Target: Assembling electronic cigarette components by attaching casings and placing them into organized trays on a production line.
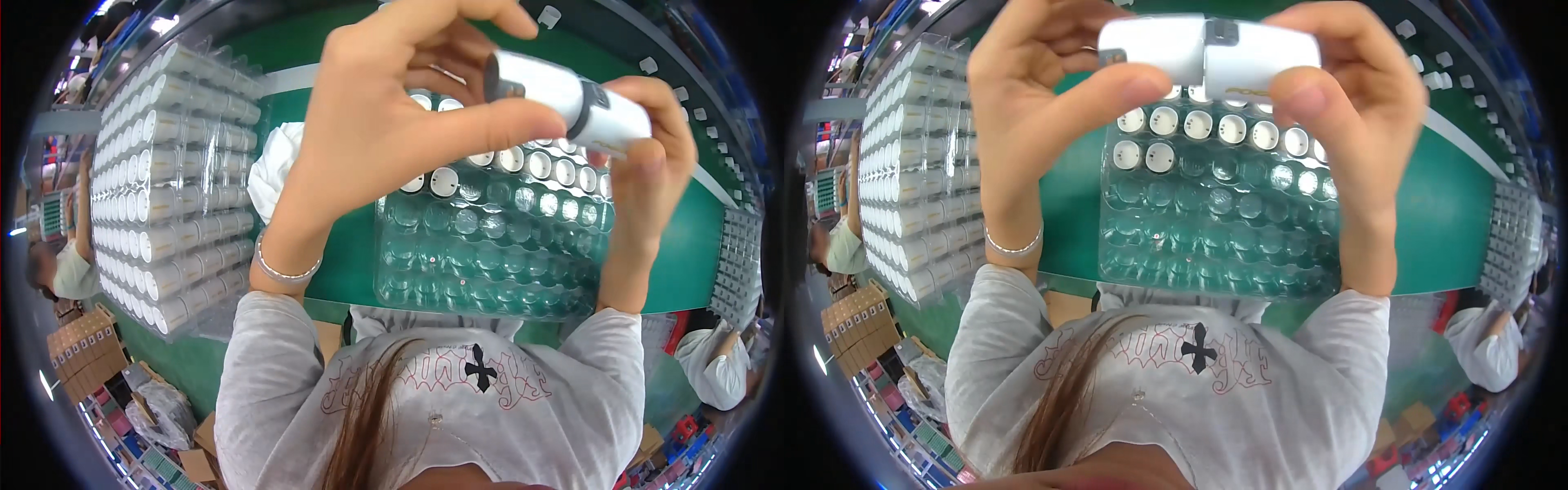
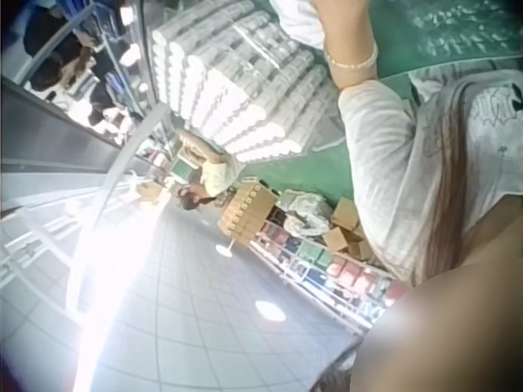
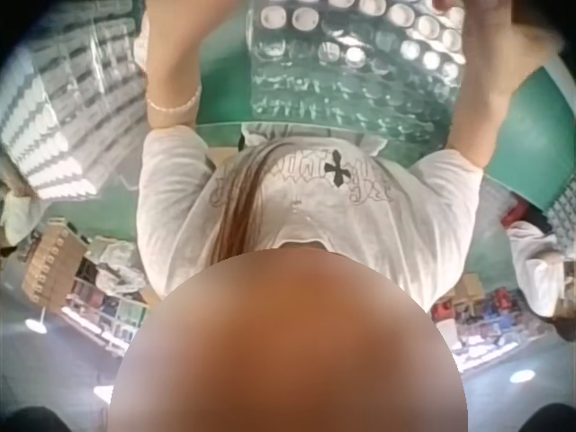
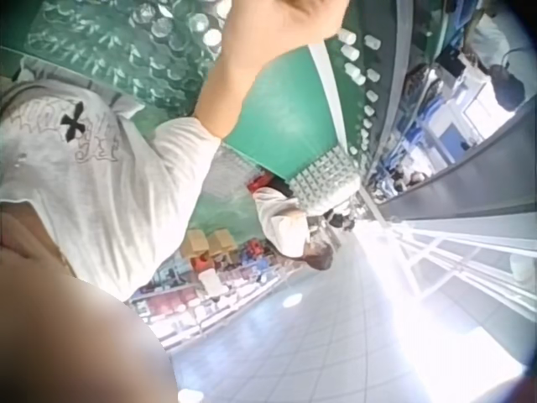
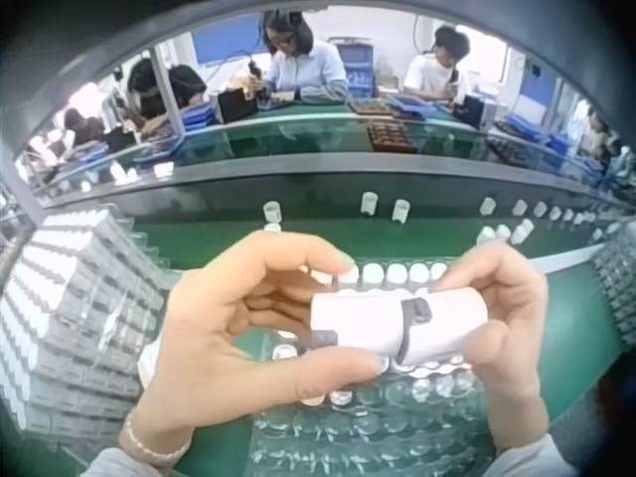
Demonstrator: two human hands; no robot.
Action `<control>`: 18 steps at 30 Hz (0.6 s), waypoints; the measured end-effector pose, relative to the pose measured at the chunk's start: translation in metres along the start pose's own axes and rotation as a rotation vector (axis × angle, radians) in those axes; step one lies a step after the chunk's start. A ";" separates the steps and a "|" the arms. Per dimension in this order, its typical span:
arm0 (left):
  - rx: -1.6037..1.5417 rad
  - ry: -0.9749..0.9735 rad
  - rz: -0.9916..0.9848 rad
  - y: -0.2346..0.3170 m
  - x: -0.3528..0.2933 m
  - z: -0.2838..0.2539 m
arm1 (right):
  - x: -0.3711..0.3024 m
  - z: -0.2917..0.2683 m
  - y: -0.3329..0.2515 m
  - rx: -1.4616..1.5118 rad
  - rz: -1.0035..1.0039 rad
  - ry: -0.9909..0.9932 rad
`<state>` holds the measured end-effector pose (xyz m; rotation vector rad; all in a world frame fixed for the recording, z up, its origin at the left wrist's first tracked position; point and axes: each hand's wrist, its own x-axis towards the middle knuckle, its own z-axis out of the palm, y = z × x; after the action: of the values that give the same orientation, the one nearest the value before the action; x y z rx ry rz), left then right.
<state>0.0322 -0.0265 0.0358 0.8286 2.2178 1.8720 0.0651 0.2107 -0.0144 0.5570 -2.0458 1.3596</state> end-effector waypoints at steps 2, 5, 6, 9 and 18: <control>-0.098 0.006 0.035 -0.019 0.005 0.004 | -0.006 -0.002 0.007 0.462 0.560 -0.169; -0.434 -0.016 -0.222 -0.047 0.009 0.002 | -0.005 0.021 0.014 0.483 0.521 -0.179; -0.436 -0.017 -0.222 -0.053 0.011 0.002 | -0.005 0.020 0.017 0.539 0.547 -0.220; -0.559 -0.106 -0.367 -0.069 0.015 0.003 | -0.007 0.023 0.016 0.538 0.589 -0.170; -0.447 -0.069 -0.189 -0.062 0.020 0.014 | -0.009 0.019 0.026 0.598 0.565 -0.181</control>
<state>0.0016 -0.0094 -0.0205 0.5705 1.6689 2.0863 0.0503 0.2026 -0.0433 0.3568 -2.0019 2.3699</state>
